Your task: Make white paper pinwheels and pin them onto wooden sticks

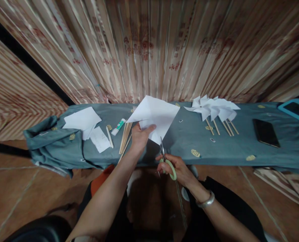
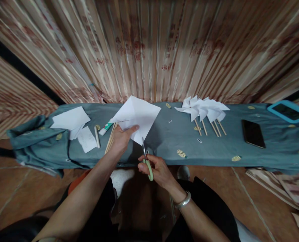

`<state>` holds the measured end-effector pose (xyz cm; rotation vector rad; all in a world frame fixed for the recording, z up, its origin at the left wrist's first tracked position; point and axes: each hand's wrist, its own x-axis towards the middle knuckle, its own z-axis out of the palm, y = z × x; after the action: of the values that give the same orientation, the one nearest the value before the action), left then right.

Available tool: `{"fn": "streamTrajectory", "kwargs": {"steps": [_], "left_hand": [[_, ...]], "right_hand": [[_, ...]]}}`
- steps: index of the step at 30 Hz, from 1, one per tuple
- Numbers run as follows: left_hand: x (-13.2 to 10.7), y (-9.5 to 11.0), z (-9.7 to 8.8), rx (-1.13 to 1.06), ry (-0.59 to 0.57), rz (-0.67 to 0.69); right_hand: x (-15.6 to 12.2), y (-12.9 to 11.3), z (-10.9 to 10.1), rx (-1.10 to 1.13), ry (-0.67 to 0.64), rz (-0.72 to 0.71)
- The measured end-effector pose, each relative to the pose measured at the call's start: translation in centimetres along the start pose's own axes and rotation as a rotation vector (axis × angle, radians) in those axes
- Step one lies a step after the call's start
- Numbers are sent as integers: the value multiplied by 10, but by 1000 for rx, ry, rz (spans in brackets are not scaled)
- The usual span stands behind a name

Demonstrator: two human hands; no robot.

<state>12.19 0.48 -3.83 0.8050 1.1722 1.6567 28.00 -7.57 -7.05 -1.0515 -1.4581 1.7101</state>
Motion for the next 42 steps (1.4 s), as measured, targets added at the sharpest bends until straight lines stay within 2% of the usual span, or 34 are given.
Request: {"fn": "streamTrajectory", "kwargs": {"steps": [16,32,42], "left_hand": [[1,-10,1,66,-23,1],[2,-10,-5,85,-29,22],[-3,-11,-2,96,-57,7]], "right_hand": [[4,-4,-1,24,41,22],[6,-2,4,73,87,101],[8,1,5,59,119,83]]}}
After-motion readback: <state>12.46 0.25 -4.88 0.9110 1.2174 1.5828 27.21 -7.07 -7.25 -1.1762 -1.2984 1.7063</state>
